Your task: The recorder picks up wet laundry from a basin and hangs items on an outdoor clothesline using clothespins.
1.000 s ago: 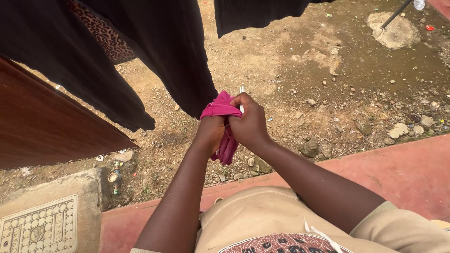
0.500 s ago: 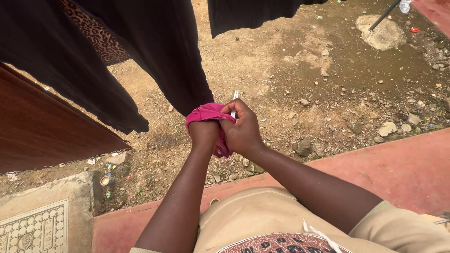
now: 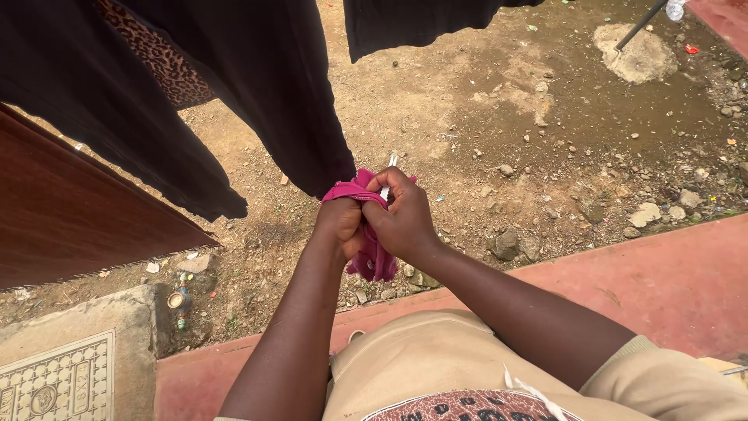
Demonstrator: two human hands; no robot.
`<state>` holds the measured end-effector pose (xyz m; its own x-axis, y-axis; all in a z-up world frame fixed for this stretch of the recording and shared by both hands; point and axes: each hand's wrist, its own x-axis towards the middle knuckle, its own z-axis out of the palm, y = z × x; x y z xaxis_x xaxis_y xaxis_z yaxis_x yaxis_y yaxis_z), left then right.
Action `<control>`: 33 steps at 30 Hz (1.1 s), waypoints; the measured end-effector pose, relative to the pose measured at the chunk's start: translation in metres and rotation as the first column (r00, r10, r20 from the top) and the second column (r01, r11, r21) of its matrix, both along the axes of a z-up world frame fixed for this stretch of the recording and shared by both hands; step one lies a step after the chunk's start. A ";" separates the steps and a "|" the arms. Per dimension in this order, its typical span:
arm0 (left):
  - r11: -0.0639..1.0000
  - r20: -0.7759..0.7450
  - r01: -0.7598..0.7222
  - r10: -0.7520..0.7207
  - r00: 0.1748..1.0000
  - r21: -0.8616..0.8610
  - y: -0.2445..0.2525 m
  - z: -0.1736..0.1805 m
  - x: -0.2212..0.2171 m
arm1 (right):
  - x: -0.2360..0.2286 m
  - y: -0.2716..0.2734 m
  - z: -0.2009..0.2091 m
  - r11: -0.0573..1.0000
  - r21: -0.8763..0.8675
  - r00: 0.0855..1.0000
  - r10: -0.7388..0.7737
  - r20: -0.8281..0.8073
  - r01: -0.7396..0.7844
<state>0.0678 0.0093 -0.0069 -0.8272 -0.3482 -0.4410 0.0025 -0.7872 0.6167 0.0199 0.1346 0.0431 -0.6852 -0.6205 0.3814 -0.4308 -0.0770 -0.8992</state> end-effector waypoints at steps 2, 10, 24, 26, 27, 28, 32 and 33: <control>1.000 -0.033 0.011 -0.011 0.999 -0.002 0.000 0.004 0.001 | -0.002 -0.002 0.000 1.000 0.021 1.000 -0.016 0.000 0.016; 0.990 -0.277 0.142 -0.131 0.952 0.018 0.013 0.022 0.007 | -0.017 -0.001 -0.004 1.000 0.009 0.986 0.012 0.164 -0.013; 0.999 -0.048 0.031 -0.033 0.998 -0.038 0.002 0.008 -0.017 | -0.053 0.003 0.002 0.991 0.072 0.966 -0.130 0.224 0.117; 0.995 -0.061 0.068 -0.073 0.995 -0.077 0.001 0.014 -0.011 | -0.066 0.002 -0.006 0.986 0.107 0.957 -0.152 0.249 0.129; 0.987 -0.077 0.113 -0.122 0.990 -0.115 0.001 0.018 -0.011 | -0.075 0.004 -0.010 0.978 0.144 0.946 -0.183 0.267 0.149; 0.987 -0.079 0.116 -0.125 0.989 -0.115 -0.003 0.026 -0.006 | -0.081 0.004 -0.014 0.978 0.144 0.946 -0.187 0.266 0.152; 0.884 -0.179 0.335 -0.406 0.896 -0.327 -0.020 0.057 0.017 | -0.094 0.004 -0.024 0.987 0.098 0.888 -0.158 0.433 0.128; 0.845 -0.160 0.373 -0.458 0.874 -0.384 -0.024 0.063 0.019 | -0.098 0.005 -0.023 0.989 0.093 0.859 -0.146 0.490 0.115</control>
<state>0.0870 -0.0145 0.0566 -0.9901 -0.0367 -0.1353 -0.0995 -0.4960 0.8626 -0.0777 0.1399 0.0198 -0.8505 -0.5223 -0.0630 0.0692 0.0076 -0.9976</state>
